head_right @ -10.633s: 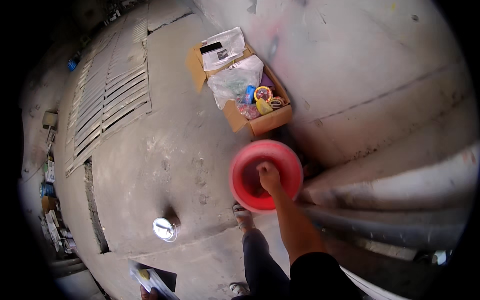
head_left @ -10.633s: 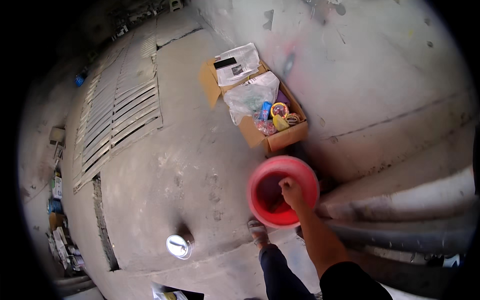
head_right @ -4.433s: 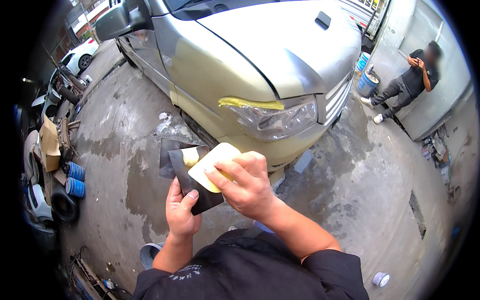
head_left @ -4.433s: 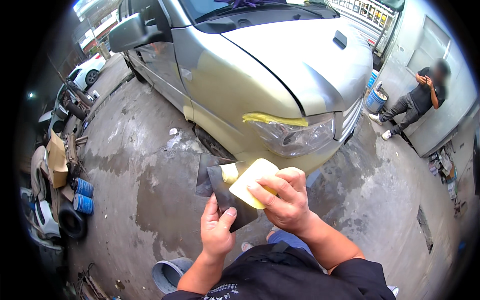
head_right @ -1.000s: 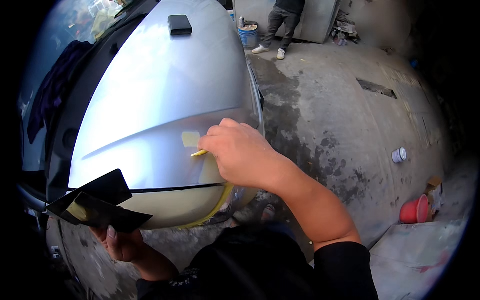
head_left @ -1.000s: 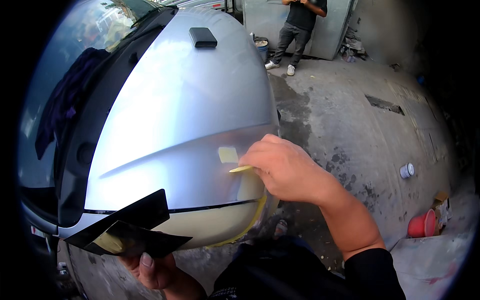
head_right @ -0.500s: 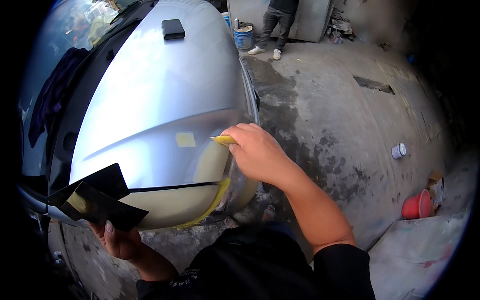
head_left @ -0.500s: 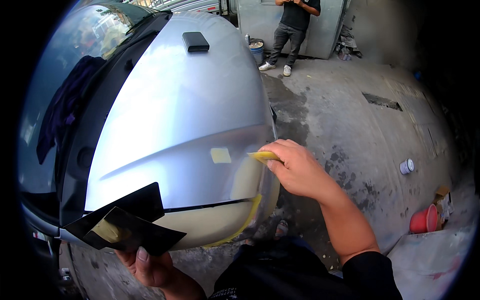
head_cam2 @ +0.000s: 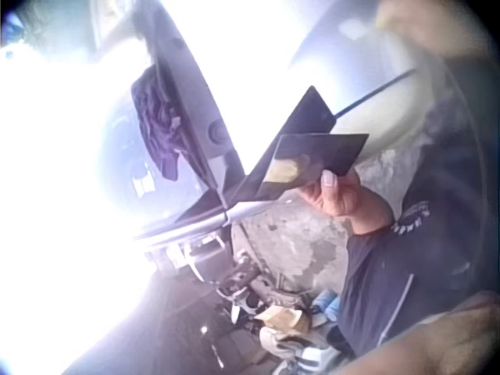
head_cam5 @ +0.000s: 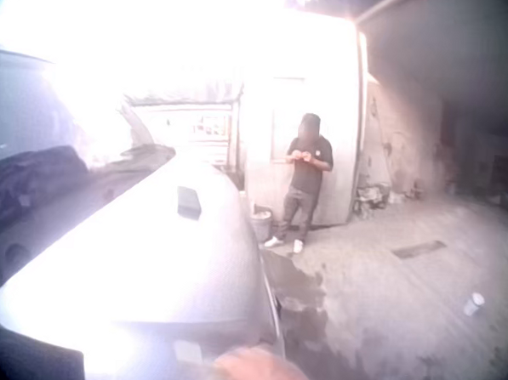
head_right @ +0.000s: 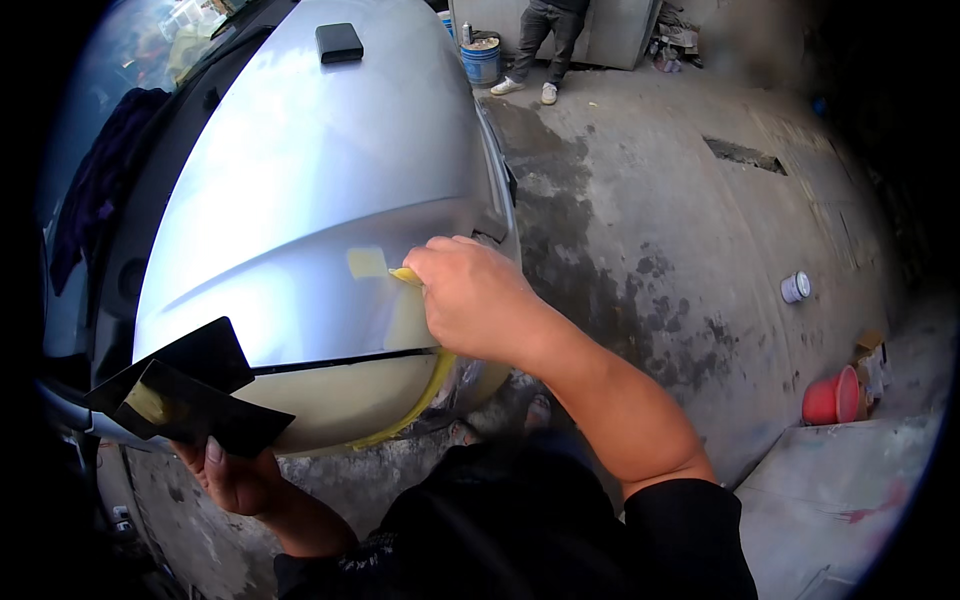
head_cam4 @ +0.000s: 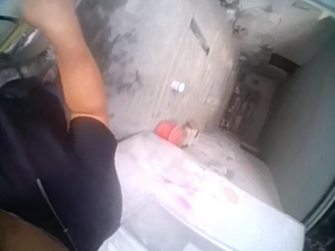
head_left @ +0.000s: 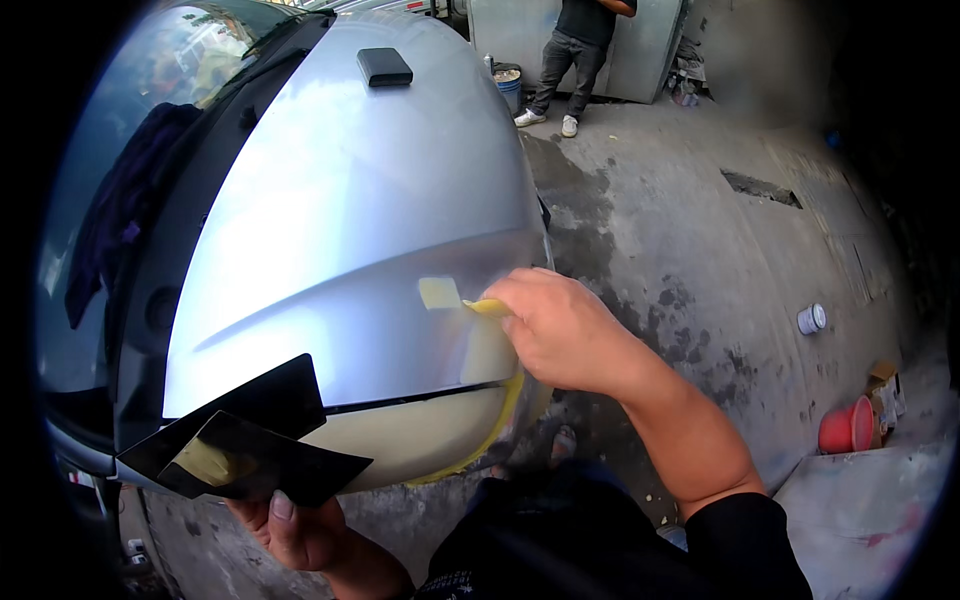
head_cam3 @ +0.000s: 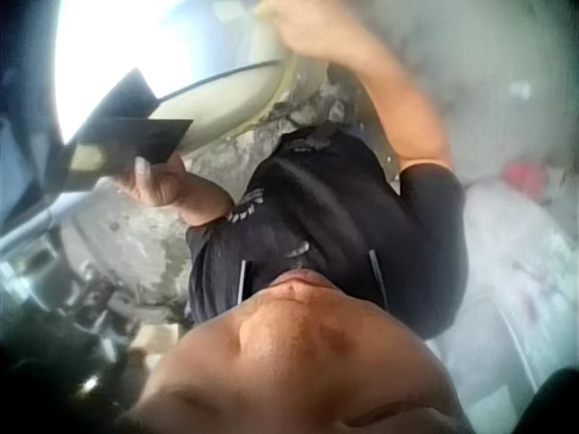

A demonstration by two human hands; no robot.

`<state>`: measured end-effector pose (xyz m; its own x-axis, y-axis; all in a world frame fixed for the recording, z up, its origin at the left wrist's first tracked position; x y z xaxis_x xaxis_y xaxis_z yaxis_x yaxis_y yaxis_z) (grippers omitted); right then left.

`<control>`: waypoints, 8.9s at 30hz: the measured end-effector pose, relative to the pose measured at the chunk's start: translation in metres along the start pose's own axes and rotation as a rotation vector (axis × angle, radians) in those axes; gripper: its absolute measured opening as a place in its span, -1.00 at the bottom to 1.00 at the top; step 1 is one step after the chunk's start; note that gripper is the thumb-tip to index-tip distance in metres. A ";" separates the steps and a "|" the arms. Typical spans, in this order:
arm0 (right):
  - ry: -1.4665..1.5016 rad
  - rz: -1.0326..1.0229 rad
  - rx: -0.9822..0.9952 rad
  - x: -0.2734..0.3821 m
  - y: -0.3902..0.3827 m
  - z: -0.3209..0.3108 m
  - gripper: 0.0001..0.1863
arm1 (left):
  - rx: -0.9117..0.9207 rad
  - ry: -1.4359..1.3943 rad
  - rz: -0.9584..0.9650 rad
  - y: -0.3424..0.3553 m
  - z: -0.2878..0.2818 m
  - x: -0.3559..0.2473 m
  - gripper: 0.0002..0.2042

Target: The person mixes a yellow paste with a hardener on a black mixing board using a putty knife. They then apply the mixed filler to a specific area on the front bumper of a silver van, smoothing it over the surface.

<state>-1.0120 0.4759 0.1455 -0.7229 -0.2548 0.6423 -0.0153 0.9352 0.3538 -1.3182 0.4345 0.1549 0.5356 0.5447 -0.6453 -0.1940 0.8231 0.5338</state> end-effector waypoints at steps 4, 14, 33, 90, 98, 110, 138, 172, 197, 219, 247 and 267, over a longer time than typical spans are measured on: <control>0.032 -0.063 -0.012 0.019 -0.011 0.003 -0.73 | 0.020 -0.004 -0.006 0.000 -0.001 -0.001 -0.43; -0.001 -0.141 -0.049 0.056 -0.046 0.007 -0.72 | 0.048 -0.017 -0.007 0.001 0.001 0.000 -0.43; -0.110 -0.452 -0.451 0.075 -0.064 -0.071 -0.69 | -0.079 0.048 -0.408 -0.020 0.089 0.035 -0.46; 0.054 0.143 0.016 -0.037 0.010 -0.012 -0.71 | -0.082 0.054 -0.144 0.011 0.024 0.016 -0.46; 0.051 0.019 0.064 0.010 -0.001 0.004 -0.70 | -0.023 0.035 -0.114 0.010 0.028 0.014 -0.47; -0.036 -0.147 -0.023 0.057 -0.045 0.009 -0.65 | -0.024 0.043 -0.110 0.010 0.027 0.016 -0.47; 0.091 -0.049 -0.110 -0.029 -0.025 -0.009 -0.71 | -0.082 0.145 -0.112 0.011 0.022 0.018 -0.47; 0.095 -0.115 -0.242 0.012 -0.070 0.000 -0.64 | 0.004 0.129 -0.112 0.010 0.029 0.018 -0.47; 0.566 -0.396 -0.436 0.063 -0.090 -0.066 -0.64 | -0.127 -0.125 -0.600 -0.035 0.122 0.064 -0.43; 0.028 -0.020 -0.277 -0.043 -0.007 -0.023 -0.73 | -0.135 -0.060 -0.233 -0.009 0.037 0.021 -0.45; 0.031 -0.212 -0.156 0.052 -0.068 -0.009 -0.62 | -0.137 -0.107 -0.265 -0.008 0.026 0.019 -0.44; 0.094 0.027 -0.194 -0.050 -0.009 -0.010 -0.72 | -0.154 -0.027 -0.278 -0.014 0.025 0.020 -0.43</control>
<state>-0.9691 0.4774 0.1169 -0.6539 -0.2609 0.7102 0.1431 0.8791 0.4547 -1.2842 0.4293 0.1484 0.6068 0.2930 -0.7389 -0.1584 0.9555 0.2488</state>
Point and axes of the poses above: each hand's wrist, its own y-axis towards the middle knuckle, its own z-axis out of the palm, x = y × z, the point moved 8 cm from there along y, towards the middle knuckle, and after that the axes turned 8 degrees about -x, right-handed, at the moved point
